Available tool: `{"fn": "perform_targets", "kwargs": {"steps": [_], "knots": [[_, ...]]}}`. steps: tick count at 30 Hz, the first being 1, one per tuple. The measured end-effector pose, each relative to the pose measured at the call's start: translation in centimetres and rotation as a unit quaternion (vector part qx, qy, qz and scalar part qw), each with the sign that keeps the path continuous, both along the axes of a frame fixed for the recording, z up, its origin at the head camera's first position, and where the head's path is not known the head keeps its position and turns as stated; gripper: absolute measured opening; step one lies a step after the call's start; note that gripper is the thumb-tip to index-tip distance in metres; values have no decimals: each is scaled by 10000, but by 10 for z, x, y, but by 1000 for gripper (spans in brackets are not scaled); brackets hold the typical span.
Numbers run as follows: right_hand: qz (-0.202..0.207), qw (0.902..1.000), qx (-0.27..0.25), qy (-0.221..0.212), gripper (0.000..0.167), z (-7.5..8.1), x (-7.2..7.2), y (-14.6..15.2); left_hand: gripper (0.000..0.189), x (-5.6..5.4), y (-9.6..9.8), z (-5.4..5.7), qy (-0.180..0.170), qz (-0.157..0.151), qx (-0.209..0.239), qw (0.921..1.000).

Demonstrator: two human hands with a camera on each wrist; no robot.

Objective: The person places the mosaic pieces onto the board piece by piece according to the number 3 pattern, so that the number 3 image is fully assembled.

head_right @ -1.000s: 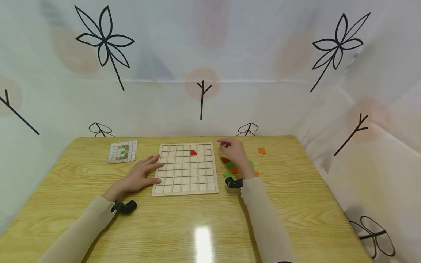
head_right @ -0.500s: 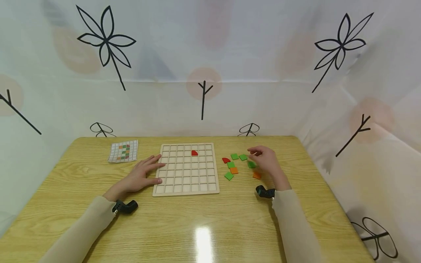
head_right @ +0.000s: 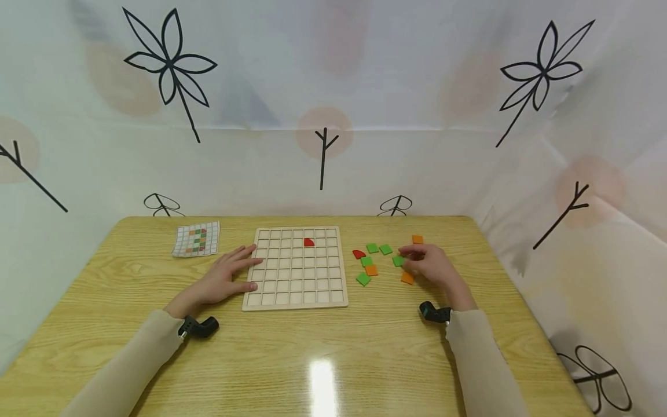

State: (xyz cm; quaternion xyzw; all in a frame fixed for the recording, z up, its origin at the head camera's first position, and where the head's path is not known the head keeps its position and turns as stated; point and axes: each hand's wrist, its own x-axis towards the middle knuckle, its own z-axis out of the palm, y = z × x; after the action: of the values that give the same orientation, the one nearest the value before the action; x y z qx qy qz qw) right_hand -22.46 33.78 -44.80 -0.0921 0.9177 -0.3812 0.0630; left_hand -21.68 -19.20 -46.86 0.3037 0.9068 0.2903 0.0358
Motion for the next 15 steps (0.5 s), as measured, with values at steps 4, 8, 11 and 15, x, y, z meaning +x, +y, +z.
{"fn": "perform_targets", "kwargs": {"steps": [4, 8, 11, 15], "knots": [[-37, 10000, 21, 23, 40, 0, -1, -1, 65, -1, -1, 0, 54, -36, 0, 10000], [-22, 9997, 201, 138, 38, 1, -2, -4, 64, -2, -1, 0, 125, -82, 22, 9999], [-43, 9993, 308, 184, 38, 2, -2, -5, 64, -1, 0, 1, 56, -113, 16, 9999], [79, 9983, 459, 337, 42, 4, -5, -8, 65, 0, 0, 3, -76, -93, 0, 9999]]}}
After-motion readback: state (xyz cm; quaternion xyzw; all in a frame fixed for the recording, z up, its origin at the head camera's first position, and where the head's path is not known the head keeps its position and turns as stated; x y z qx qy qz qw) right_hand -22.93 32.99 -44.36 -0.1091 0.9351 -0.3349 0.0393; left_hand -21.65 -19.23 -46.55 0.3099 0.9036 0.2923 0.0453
